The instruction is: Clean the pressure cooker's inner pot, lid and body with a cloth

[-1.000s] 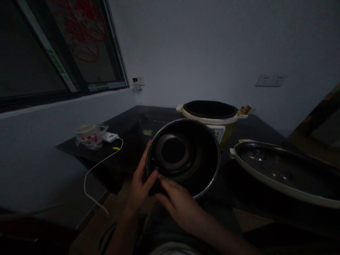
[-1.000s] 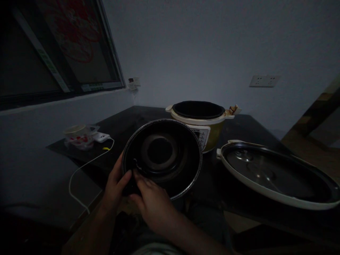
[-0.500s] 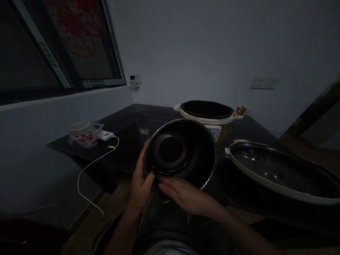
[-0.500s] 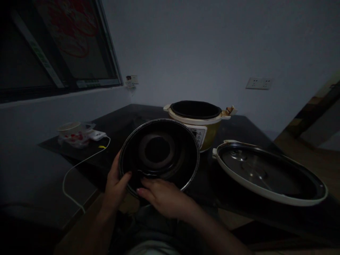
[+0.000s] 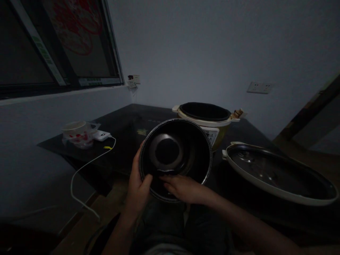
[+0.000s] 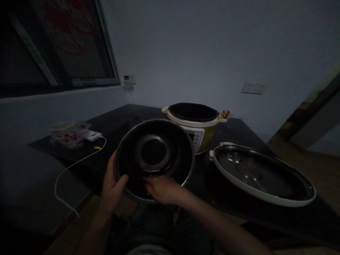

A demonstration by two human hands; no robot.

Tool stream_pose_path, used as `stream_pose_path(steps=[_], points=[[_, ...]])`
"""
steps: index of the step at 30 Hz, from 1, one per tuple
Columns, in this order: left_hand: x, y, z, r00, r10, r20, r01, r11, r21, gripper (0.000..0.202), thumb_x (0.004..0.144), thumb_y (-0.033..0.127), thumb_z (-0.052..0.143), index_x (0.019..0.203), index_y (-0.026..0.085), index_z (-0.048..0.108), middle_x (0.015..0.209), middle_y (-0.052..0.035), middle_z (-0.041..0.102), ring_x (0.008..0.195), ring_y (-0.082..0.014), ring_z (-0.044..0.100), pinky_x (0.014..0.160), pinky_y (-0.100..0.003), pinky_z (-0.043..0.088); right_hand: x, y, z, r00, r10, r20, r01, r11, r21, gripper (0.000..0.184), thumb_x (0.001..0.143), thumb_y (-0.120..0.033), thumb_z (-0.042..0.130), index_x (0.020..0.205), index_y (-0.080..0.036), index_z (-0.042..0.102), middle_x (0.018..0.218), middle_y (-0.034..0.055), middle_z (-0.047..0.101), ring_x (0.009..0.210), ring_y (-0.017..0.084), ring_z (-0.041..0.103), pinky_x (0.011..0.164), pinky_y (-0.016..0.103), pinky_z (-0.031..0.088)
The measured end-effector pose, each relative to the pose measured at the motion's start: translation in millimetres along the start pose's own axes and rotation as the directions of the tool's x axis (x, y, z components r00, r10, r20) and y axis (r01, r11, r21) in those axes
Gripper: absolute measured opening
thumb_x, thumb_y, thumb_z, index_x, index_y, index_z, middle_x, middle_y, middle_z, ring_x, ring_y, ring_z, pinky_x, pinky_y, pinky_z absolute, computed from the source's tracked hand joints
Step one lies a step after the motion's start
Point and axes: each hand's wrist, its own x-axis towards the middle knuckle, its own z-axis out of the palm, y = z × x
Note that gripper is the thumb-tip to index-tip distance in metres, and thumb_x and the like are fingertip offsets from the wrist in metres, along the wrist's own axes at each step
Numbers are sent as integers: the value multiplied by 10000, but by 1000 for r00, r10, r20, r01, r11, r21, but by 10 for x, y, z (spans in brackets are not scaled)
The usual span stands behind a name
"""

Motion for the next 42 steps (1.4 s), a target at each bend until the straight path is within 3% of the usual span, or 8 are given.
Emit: stream_pose_path(steps=[4, 10, 17, 22, 27, 32, 36, 42], points=[[-15, 19, 3, 1000, 7, 24, -8, 1000, 25, 739, 780, 21, 449, 1468, 280, 368, 1529, -15, 410, 1421, -223, 352, 1180, -384, 294, -52, 184, -142, 989, 117, 90, -66, 893, -445, 412, 962, -296, 416, 1304, -167, 604, 1376, 161, 570, 1242, 307, 569, 1040, 489, 435], [-44, 53, 9, 999, 12, 51, -15, 998, 59, 713, 797, 45, 457, 1472, 253, 357, 1531, -43, 398, 1428, -252, 334, 1195, -440, 250, 12, 472, -309, 979, 180, -98, -202, 756, -623, 417, 880, -118, 474, 1255, 2, 611, 1385, 281, 505, 1359, 358, 426, 1168, 560, 214], [-30, 92, -6, 997, 18, 80, -23, 998, 65, 679, 831, 81, 459, 1475, 263, 341, 1531, -47, 391, 1426, -250, 334, 1191, -448, 252, 170, 550, -784, 972, -7, -236, -160, 715, -680, 551, 826, 1, 332, 1345, 9, 517, 1474, 189, 445, 1471, 246, 211, 1233, 435, 74], [-17, 89, -9, 996, 25, 88, -31, 997, 64, 685, 826, 86, 475, 1477, 254, 339, 1531, -55, 387, 1424, -260, 333, 1193, -452, 243, 339, 506, -942, 906, -331, -264, 177, 862, -475, 682, 743, 15, 307, 1352, -201, 527, 1426, -1, 537, 1460, 163, 237, 1222, 494, 113], [3, 94, -10, 994, 27, 107, -35, 997, 72, 696, 825, 68, 446, 1479, 272, 327, 1531, -48, 385, 1422, -251, 334, 1193, -456, 240, 352, 520, -1008, 929, -315, -197, 169, 830, -532, 649, 752, 15, 308, 1290, -236, 572, 1430, -34, 529, 1465, 138, 202, 1220, 495, 98], [-16, 97, -5, 996, 15, 94, -20, 998, 55, 700, 812, 82, 476, 1477, 250, 338, 1526, -66, 392, 1419, -270, 338, 1194, -475, 227, 199, 616, -887, 977, -83, -197, -70, 747, -661, 577, 774, 17, 367, 1302, -74, 579, 1408, 124, 547, 1463, 225, 238, 1230, 457, 76], [-32, 109, 2, 996, -15, 83, 12, 999, 39, 701, 796, 81, 495, 1466, 240, 366, 1518, -70, 406, 1418, -275, 342, 1196, -472, 221, 65, 619, -539, 984, 16, -178, -127, 760, -637, 480, 819, -30, 422, 1253, -50, 625, 1348, 212, 575, 1384, 307, 405, 1204, 527, 148], [-31, 115, 12, 997, 10, 78, -15, 997, 69, 712, 797, 54, 459, 1473, 243, 347, 1528, -61, 393, 1425, -260, 333, 1195, -452, 234, 19, 295, 6, 996, 56, -63, -81, 850, -521, 296, 896, -300, 551, 1118, -197, 719, 1165, 149, 702, 1093, 279, 658, 1001, 444, 472]])
